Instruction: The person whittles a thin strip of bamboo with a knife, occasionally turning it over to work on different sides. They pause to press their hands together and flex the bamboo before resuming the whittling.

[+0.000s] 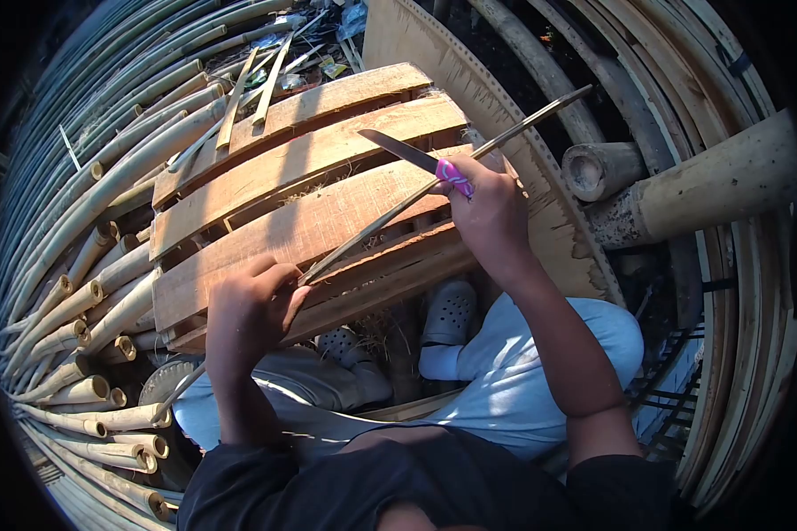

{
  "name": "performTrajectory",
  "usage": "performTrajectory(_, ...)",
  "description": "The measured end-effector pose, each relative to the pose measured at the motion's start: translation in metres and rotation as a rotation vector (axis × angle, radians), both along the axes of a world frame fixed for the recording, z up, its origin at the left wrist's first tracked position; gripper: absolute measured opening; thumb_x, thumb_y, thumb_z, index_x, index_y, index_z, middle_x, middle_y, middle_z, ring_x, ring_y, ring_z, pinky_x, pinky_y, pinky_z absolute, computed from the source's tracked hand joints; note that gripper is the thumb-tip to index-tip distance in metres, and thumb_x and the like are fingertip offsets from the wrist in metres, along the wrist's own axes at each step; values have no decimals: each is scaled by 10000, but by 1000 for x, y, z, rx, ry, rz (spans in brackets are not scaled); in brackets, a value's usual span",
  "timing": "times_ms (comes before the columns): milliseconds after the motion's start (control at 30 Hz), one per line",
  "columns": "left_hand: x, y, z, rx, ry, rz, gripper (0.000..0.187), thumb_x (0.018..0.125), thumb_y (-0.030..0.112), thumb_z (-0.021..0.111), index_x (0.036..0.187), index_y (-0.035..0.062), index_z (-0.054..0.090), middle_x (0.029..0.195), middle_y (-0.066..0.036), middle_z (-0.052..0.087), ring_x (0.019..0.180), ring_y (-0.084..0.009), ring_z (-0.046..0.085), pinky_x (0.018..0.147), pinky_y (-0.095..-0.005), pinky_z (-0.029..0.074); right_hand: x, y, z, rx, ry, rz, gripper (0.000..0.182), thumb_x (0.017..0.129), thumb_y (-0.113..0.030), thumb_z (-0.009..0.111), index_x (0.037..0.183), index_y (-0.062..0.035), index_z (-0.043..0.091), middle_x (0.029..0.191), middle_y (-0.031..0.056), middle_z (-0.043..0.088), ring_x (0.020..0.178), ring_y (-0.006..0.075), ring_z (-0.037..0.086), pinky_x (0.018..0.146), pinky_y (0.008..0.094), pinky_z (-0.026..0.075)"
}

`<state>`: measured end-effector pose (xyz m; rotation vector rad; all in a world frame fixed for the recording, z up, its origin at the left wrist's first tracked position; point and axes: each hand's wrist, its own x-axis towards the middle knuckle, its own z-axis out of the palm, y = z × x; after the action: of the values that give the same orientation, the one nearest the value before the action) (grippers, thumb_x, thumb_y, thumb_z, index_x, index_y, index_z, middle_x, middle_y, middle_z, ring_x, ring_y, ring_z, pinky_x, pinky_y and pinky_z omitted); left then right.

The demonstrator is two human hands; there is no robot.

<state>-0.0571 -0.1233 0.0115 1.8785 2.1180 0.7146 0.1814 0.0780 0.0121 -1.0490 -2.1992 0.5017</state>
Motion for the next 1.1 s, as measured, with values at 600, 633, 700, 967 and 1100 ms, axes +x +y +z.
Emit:
performTrajectory(600,-46,-11,3,71,29,35,117,910,136,758,983,60,708,887,-119,689,806,-369,698,696,-427,542,3,10,-7,-61,35,28,200,908,-112,797,1091,-53,744,910,193,757,845,372,750,716,443,567)
performTrajectory(633,-48,-10,3,84,50,43,133,895,140,777,966,51,709,876,-116,683,794,-362,696,689,-424,538,2,11,-10,-60,37,25,200,908,-112,797,1091,-53,744,910,193,757,845,372,750,716,443,567)
performTrajectory(700,-49,-7,0,81,73,48,151,888,160,786,957,48,712,876,-114,681,783,-348,694,683,-419,533,0,14,-13,-61,123,83,176,944,-132,768,1070,-19,721,855,205,739,802,373,745,707,446,561)
performTrajectory(967,-61,6,-25,205,-29,48,181,863,125,816,943,16,695,837,-110,643,735,-301,664,665,-382,517,4,6,29,-142,-9,-85,248,1069,-208,577,996,20,645,834,255,691,826,445,698,715,504,525)
performTrajectory(1100,-61,10,-28,227,-61,51,163,867,88,808,936,5,685,845,-120,636,743,-297,662,667,-376,518,7,6,38,-257,0,-134,264,1073,-205,560,993,36,633,866,274,687,908,477,683,750,514,525)
